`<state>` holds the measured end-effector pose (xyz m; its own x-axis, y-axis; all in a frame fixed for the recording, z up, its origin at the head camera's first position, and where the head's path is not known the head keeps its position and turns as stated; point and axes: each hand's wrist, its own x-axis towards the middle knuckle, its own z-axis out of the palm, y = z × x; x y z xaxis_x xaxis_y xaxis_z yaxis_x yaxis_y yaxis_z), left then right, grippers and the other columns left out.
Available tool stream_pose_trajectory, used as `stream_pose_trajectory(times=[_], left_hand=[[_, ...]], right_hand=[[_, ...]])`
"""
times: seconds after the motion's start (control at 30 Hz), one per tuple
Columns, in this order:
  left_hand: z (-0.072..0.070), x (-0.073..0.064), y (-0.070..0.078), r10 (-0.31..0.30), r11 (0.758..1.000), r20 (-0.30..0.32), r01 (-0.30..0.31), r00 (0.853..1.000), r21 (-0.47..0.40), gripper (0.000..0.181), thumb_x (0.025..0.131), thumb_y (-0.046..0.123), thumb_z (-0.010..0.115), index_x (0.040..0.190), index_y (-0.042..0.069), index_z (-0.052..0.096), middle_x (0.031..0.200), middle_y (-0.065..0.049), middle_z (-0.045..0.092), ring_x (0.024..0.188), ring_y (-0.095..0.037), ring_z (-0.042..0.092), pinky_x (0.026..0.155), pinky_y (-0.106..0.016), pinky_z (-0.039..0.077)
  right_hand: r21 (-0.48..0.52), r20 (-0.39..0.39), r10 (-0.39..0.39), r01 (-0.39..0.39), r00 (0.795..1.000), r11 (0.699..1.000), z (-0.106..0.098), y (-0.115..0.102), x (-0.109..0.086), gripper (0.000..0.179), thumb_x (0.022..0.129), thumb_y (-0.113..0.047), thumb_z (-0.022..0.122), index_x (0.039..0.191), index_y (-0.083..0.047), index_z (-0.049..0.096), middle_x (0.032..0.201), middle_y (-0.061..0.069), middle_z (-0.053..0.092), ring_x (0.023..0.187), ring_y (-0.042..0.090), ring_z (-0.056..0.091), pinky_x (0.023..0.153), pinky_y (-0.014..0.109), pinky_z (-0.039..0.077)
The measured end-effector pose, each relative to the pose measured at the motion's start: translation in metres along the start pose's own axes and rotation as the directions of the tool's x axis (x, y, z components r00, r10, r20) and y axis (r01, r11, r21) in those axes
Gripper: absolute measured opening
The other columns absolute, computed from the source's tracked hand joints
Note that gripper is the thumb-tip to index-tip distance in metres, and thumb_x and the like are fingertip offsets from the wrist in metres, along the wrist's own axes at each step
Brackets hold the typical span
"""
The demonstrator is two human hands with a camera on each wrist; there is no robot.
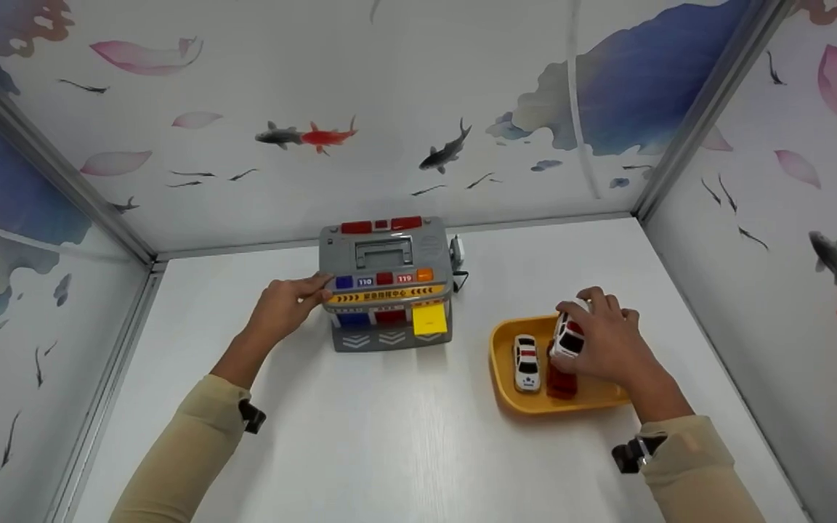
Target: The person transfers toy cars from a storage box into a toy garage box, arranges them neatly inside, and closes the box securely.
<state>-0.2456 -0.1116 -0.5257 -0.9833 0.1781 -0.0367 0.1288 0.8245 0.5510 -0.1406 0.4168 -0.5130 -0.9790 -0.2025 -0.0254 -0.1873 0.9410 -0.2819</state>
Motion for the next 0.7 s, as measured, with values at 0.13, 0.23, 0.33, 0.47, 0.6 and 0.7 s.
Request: stream_pose_trajectory(times=[0.13, 0.23, 0.33, 0.47, 0.6, 0.7], left_hand=[[0.0, -0.001, -0.002, 0.026, 1.0, -0.021, -0.026, 0.999, 0.005, 0.047, 0.108, 0.047, 0.069, 0.151, 0.029, 0.067, 0.156, -0.008, 0.064, 0.14, -0.033, 0.069, 0.103, -0.05, 0.065], [0.001, -0.002, -0.002, 0.036, 0.999, -0.028, -0.036, 0.999, 0.006, 0.047, 0.108, 0.048, 0.068, 0.15, 0.028, 0.068, 0.155, -0.008, 0.065, 0.137, -0.033, 0.071, 0.1, -0.049, 0.066], [0.0, -0.003, -0.001, 0.022, 1.0, -0.031, -0.022, 0.999, 0.0, 0.047, 0.107, 0.049, 0.067, 0.151, 0.029, 0.068, 0.155, -0.007, 0.065, 0.137, -0.032, 0.071, 0.101, -0.049, 0.066], [0.0, -0.003, 0.0, -0.002, 1.0, -0.022, 0.002, 1.0, -0.007, 0.048, 0.108, 0.049, 0.067, 0.152, 0.03, 0.066, 0.158, -0.006, 0.063, 0.14, -0.032, 0.069, 0.102, -0.049, 0.065], [0.001, -0.003, 0.0, -0.013, 1.0, -0.014, 0.013, 1.0, -0.004, 0.048, 0.108, 0.049, 0.067, 0.153, 0.032, 0.065, 0.159, -0.005, 0.061, 0.14, -0.033, 0.07, 0.099, -0.048, 0.066], [0.002, -0.003, 0.001, -0.013, 1.0, -0.022, 0.013, 1.0, 0.001, 0.048, 0.108, 0.05, 0.067, 0.153, 0.032, 0.065, 0.159, -0.005, 0.061, 0.138, -0.033, 0.071, 0.097, -0.048, 0.066]], right_hand=[[0.033, -0.018, -0.026, 0.026, 0.999, 0.999, -0.001, -0.008, 0.003, 0.082, 0.083, -0.042, 0.098, 0.151, -0.016, 0.06, 0.157, 0.028, 0.042, 0.136, 0.053, 0.046, 0.109, 0.079, 0.036], [0.059, -0.017, -0.041, 0.042, 0.999, 0.997, -0.002, -0.013, 0.006, 0.081, 0.084, -0.041, 0.098, 0.151, -0.018, 0.06, 0.159, 0.026, 0.042, 0.136, 0.051, 0.046, 0.11, 0.075, 0.036], [0.081, -0.012, -0.055, 0.056, 0.998, 0.995, -0.002, -0.018, 0.01, 0.08, 0.084, -0.04, 0.098, 0.151, -0.02, 0.061, 0.16, 0.025, 0.042, 0.136, 0.048, 0.045, 0.109, 0.073, 0.036], [0.092, -0.009, -0.069, 0.069, 0.998, 0.993, 0.0, -0.022, 0.014, 0.08, 0.083, -0.041, 0.099, 0.151, -0.021, 0.062, 0.16, 0.024, 0.043, 0.136, 0.046, 0.045, 0.11, 0.071, 0.037], [0.108, 0.008, -0.067, 0.066, 0.998, 0.992, 0.001, -0.025, 0.017, 0.081, 0.083, -0.041, 0.099, 0.152, -0.02, 0.061, 0.161, 0.024, 0.041, 0.137, 0.047, 0.044, 0.112, 0.072, 0.035], [0.118, 0.03, -0.055, 0.051, 0.998, 0.992, 0.002, -0.027, 0.019, 0.082, 0.084, -0.043, 0.099, 0.153, -0.021, 0.061, 0.163, 0.024, 0.04, 0.139, 0.049, 0.044, 0.114, 0.075, 0.036]])
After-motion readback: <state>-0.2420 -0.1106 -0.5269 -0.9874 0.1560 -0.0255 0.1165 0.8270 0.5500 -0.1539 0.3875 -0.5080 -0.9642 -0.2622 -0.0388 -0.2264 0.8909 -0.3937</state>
